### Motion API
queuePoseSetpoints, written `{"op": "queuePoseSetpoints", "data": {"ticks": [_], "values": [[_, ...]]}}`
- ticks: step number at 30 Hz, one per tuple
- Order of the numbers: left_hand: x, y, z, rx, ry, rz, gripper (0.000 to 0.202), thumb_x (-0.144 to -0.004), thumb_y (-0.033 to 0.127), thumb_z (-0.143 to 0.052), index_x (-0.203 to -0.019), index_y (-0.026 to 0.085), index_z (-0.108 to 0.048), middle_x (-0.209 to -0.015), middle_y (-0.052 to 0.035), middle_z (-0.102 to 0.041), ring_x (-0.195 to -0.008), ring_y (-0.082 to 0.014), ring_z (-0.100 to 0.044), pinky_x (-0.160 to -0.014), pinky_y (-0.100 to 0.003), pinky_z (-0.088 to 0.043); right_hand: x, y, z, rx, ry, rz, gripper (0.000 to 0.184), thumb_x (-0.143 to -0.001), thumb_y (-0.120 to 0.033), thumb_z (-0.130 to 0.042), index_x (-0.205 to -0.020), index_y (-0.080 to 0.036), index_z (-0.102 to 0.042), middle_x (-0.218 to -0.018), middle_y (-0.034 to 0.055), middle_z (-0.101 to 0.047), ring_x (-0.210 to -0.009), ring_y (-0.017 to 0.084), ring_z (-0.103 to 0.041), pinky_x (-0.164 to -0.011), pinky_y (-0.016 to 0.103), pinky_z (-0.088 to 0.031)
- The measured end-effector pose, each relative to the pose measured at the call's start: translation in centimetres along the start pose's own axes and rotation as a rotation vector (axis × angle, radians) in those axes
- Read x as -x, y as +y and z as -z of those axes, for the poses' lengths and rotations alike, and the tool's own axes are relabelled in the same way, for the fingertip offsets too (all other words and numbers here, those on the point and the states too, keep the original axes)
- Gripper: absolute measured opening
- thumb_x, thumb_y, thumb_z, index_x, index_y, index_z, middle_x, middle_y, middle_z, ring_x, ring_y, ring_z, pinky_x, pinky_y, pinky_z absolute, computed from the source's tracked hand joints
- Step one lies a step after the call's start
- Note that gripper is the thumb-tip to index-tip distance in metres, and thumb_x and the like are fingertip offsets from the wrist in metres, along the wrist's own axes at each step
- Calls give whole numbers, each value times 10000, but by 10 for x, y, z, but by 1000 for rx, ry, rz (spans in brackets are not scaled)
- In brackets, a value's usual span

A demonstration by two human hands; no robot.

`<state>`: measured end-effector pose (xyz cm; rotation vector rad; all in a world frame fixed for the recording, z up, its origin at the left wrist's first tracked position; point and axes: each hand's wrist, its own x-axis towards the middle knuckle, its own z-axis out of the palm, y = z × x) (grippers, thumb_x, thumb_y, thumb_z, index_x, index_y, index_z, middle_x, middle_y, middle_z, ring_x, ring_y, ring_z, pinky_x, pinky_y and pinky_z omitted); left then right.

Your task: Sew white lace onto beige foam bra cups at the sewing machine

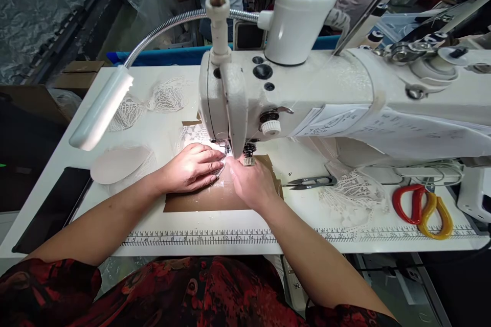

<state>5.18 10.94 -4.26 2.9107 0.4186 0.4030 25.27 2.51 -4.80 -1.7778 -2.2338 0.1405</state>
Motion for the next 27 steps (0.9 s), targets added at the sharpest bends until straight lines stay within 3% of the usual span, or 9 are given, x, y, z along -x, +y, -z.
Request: {"op": "queuePoseSetpoints", "data": {"ticks": [8,15,23,27], "values": [[1,-5,0,-22,-90,-83,315,-957,235,-419,-1205,153,-597,-1308,-92,-587,-1099,-237,-523,-903,-401,-415,1,-4,-1,85,-25,61,351,-869,-128,-445,-1135,-210,-658,-927,53,-641,-799,186,-553,-621,296,-347],[-2,2,-3,-41,-49,27,353,-967,282,-409,-1234,131,-582,-1300,-90,-591,-1057,-233,-530,-888,-392,-434,0,-7,0,102,-46,17,382,-888,-139,-409,-1194,-194,-631,-967,75,-644,-814,187,-555,-605,289,-348],[-4,5,0,-30,-54,57,381,-945,337,-435,-1221,125,-590,-1293,-107,-589,-1074,-257,-521,-912,-420,-420,-1,-6,0,95,-54,8,392,-908,-170,-400,-1240,-185,-609,-1063,86,-646,-843,181,-561,-629,286,-364],[-3,4,-1,1,-33,71,368,-934,343,-451,-1201,143,-606,-1271,-112,-601,-1062,-254,-529,-912,-425,-414,0,-6,1,79,-48,12,389,-905,-161,-401,-1227,-190,-617,-1006,78,-649,-830,183,-560,-631,284,-359]]}}
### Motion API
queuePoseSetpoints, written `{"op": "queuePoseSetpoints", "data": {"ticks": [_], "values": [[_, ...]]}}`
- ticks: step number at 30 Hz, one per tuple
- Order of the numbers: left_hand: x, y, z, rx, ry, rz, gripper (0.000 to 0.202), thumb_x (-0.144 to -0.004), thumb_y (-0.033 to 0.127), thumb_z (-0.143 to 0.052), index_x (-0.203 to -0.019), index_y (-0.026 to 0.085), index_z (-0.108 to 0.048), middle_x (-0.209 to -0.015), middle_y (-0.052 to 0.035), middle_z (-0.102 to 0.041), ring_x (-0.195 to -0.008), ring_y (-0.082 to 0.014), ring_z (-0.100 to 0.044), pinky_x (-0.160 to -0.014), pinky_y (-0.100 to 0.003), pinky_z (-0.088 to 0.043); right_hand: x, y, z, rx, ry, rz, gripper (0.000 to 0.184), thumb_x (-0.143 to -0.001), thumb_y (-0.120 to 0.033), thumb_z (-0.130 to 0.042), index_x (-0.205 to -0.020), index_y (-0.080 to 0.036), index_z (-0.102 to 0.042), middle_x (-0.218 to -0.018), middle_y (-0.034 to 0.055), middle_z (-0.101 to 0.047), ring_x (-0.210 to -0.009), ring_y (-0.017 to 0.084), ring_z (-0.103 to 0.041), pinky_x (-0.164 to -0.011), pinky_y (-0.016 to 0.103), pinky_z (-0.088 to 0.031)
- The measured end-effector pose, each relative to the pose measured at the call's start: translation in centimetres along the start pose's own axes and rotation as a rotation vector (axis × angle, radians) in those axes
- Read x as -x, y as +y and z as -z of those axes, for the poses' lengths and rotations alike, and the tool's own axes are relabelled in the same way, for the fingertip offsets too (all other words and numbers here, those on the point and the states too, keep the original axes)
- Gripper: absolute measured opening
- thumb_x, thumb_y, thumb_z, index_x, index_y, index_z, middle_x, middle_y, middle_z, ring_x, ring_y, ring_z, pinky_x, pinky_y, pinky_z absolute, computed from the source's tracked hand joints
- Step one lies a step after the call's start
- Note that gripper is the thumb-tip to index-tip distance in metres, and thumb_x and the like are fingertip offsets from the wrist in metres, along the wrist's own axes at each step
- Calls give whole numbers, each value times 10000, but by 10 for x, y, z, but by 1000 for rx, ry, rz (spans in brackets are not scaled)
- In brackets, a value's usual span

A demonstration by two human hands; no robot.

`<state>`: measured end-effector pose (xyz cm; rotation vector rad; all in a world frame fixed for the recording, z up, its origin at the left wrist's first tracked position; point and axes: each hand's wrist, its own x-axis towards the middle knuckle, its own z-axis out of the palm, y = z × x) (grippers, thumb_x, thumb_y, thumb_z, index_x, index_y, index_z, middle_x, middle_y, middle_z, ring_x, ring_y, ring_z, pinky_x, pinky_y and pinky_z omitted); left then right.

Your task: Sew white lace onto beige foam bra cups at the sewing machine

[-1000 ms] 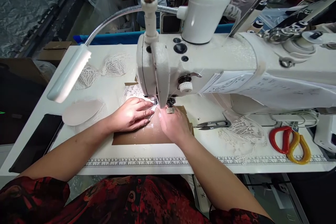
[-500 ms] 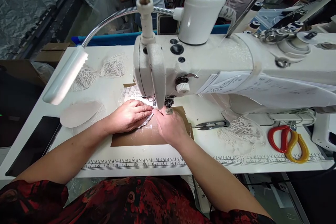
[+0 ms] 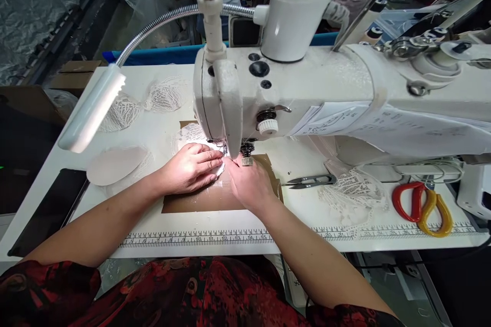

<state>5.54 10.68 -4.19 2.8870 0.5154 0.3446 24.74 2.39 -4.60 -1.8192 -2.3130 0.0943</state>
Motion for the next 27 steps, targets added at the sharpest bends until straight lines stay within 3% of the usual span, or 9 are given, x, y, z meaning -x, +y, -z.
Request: {"op": "queuePoseSetpoints", "data": {"ticks": [11,19,27], "values": [[1,-1,0,164,119,67,190,-894,299,-520,-840,163,-642,-911,-81,-647,-885,-205,-554,-792,-345,-442,6,10,-7,-159,116,37,334,-874,-137,-432,-1122,-179,-653,-995,69,-673,-833,184,-590,-704,292,-431],[1,2,0,171,104,97,208,-890,323,-524,-820,162,-637,-890,-77,-637,-863,-204,-534,-787,-343,-430,9,10,-5,-156,143,179,322,-839,-109,-455,-1036,-179,-699,-874,46,-662,-765,157,-550,-660,260,-400],[2,1,-2,146,125,77,200,-905,297,-510,-843,161,-644,-888,-74,-635,-853,-197,-524,-773,-334,-426,10,13,-7,-153,109,215,319,-840,-98,-455,-1007,-197,-708,-841,41,-637,-716,144,-492,-651,266,-361]]}}
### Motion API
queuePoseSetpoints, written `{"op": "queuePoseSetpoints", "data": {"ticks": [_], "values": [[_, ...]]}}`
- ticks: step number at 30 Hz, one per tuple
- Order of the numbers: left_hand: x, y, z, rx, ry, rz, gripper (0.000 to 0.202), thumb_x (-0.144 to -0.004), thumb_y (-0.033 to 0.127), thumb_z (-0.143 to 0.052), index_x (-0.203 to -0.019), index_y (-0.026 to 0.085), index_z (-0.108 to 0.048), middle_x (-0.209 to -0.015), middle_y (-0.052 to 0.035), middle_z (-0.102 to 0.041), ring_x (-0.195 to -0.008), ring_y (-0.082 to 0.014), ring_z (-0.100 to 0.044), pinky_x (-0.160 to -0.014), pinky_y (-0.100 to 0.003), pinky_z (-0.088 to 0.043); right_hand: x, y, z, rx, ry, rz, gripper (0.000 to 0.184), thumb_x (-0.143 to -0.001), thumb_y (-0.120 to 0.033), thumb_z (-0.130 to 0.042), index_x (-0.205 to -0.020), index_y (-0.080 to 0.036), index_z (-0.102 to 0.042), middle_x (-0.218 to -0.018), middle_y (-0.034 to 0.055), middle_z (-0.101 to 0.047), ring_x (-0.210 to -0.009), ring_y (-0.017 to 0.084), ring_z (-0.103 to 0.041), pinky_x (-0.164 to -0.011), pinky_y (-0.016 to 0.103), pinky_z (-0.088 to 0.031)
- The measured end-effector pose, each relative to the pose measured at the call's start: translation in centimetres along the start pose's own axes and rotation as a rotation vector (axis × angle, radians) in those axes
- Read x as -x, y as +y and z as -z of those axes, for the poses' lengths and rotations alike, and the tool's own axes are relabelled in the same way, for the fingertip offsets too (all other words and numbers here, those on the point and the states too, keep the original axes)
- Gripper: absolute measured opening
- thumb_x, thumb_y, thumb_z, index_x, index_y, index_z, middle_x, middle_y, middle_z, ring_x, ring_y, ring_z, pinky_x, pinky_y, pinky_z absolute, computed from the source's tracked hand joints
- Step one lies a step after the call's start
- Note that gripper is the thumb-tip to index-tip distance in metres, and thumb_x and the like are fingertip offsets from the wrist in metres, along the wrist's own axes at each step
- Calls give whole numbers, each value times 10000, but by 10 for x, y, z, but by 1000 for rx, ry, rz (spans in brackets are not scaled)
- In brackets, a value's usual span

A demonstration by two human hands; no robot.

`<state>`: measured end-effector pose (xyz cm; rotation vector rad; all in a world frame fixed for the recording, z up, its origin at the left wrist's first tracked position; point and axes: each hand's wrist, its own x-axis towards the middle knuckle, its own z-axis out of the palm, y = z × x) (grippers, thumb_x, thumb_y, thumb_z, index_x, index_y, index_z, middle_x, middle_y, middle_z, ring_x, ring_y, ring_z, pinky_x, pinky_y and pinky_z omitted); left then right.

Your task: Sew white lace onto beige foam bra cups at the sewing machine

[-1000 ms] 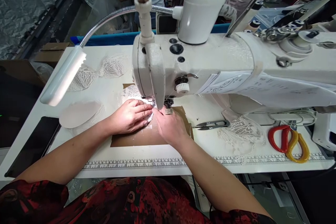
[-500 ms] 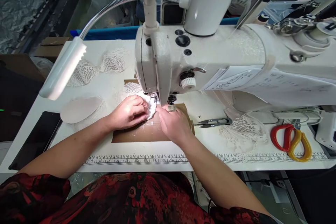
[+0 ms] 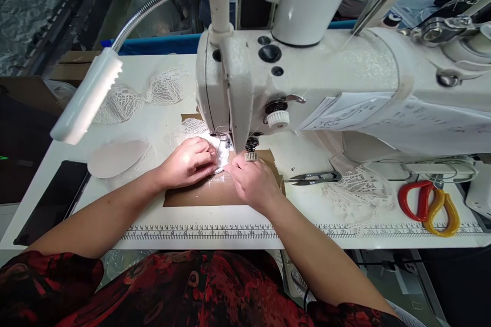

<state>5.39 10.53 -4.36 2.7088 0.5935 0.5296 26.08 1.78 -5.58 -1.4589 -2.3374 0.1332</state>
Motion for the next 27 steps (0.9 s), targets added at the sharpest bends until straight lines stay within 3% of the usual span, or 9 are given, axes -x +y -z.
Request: {"op": "queuePoseSetpoints", "data": {"ticks": [16,22,27], "values": [[0,0,-3,-94,5,-145,240,-933,311,-498,-940,227,-722,-831,-66,-619,-798,-177,-503,-755,-346,-415,-5,-4,3,-9,-3,-94,344,-859,-131,-428,-1082,-161,-688,-921,71,-675,-823,185,-556,-709,298,-419],[0,-1,-4,-97,9,-127,248,-939,308,-482,-946,212,-711,-825,-67,-613,-794,-173,-515,-747,-341,-421,-8,-9,3,79,-57,-102,349,-856,-107,-411,-1057,-176,-687,-881,70,-642,-782,188,-498,-658,294,-358],[-1,-3,-7,-112,17,-71,261,-941,321,-467,-1016,200,-686,-873,-76,-616,-822,-182,-524,-766,-347,-418,-11,-9,1,162,-68,-143,371,-860,-119,-423,-1140,-189,-657,-893,81,-635,-803,211,-484,-636,304,-327]]}}
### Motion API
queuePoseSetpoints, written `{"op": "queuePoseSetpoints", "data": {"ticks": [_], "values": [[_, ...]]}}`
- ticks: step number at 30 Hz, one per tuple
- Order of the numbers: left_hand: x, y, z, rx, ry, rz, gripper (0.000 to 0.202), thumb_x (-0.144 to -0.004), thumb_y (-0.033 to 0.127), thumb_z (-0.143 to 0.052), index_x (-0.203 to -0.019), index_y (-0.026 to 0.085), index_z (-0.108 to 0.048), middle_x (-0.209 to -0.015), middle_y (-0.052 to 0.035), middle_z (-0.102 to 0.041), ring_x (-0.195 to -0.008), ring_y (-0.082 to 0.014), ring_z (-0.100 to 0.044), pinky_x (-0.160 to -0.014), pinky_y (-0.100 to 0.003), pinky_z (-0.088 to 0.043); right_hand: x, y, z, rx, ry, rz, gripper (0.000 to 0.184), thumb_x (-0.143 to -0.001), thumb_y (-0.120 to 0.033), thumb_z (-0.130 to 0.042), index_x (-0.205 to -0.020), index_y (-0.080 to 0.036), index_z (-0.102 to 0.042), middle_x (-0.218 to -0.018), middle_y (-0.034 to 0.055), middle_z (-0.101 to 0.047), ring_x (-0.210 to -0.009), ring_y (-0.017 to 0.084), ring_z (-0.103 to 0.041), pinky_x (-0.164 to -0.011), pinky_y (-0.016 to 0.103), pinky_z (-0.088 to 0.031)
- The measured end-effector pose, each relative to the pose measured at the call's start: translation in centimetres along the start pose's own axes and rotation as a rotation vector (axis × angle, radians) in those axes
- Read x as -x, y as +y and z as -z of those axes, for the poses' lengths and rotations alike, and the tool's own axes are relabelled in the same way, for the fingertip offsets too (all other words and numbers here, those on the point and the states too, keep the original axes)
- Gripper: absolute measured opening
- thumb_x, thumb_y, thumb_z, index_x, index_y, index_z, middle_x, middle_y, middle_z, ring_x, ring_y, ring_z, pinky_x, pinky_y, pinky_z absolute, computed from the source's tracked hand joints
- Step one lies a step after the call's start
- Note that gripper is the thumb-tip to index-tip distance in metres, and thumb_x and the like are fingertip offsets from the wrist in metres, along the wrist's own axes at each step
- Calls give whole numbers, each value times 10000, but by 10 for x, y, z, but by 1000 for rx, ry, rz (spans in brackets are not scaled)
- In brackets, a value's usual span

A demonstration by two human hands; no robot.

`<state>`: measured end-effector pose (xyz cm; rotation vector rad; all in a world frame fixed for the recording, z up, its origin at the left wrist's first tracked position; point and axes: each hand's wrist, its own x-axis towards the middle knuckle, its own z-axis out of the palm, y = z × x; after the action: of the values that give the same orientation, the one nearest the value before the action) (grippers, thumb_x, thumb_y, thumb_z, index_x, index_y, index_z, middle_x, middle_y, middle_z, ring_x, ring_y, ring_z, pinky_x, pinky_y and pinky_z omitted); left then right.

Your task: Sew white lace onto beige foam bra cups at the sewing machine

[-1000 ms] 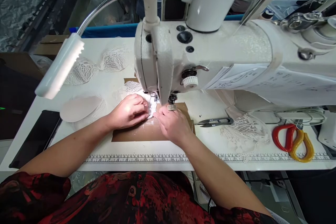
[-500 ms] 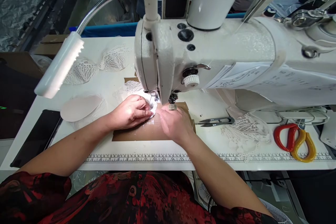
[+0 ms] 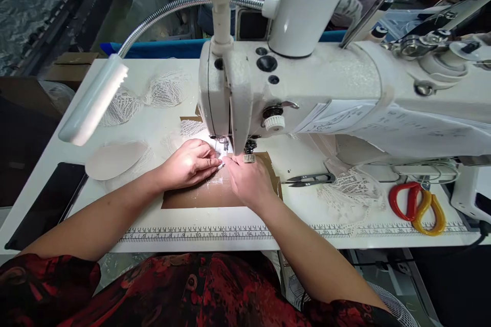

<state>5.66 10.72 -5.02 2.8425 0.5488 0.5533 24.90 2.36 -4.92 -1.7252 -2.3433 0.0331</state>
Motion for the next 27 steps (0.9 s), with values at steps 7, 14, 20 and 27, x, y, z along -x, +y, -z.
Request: {"op": "queuePoseSetpoints", "data": {"ticks": [7,14,20,27], "values": [[-1,-1,16,-2,-160,5,335,-851,296,-527,-1144,180,-641,-1037,-105,-611,-959,-248,-541,-866,-399,-431,-2,2,-2,14,19,-76,411,-891,-162,-412,-1250,-200,-608,-940,85,-649,-862,228,-514,-687,318,-356],[1,1,31,7,-252,-42,379,-777,148,-526,-1141,134,-630,-1183,-140,-606,-1046,-269,-568,-892,-407,-459,-2,3,-2,-38,55,-106,342,-896,-188,-426,-1166,-176,-635,-1019,85,-677,-893,220,-578,-732,318,-398],[-1,-9,9,158,-11,31,218,-920,230,-463,-895,142,-661,-959,-82,-694,-907,-201,-617,-818,-337,-469,1,1,-3,-70,86,-84,324,-907,-208,-448,-1174,-147,-621,-1037,93,-688,-878,209,-618,-776,320,-443],[-3,-7,11,249,-19,82,240,-926,238,-431,-781,159,-605,-858,-70,-677,-855,-187,-597,-829,-322,-436,-12,-6,7,29,-80,-50,400,-908,-247,-472,-1296,-172,-531,-1035,71,-693,-803,197,-640,-644,292,-413]]}}
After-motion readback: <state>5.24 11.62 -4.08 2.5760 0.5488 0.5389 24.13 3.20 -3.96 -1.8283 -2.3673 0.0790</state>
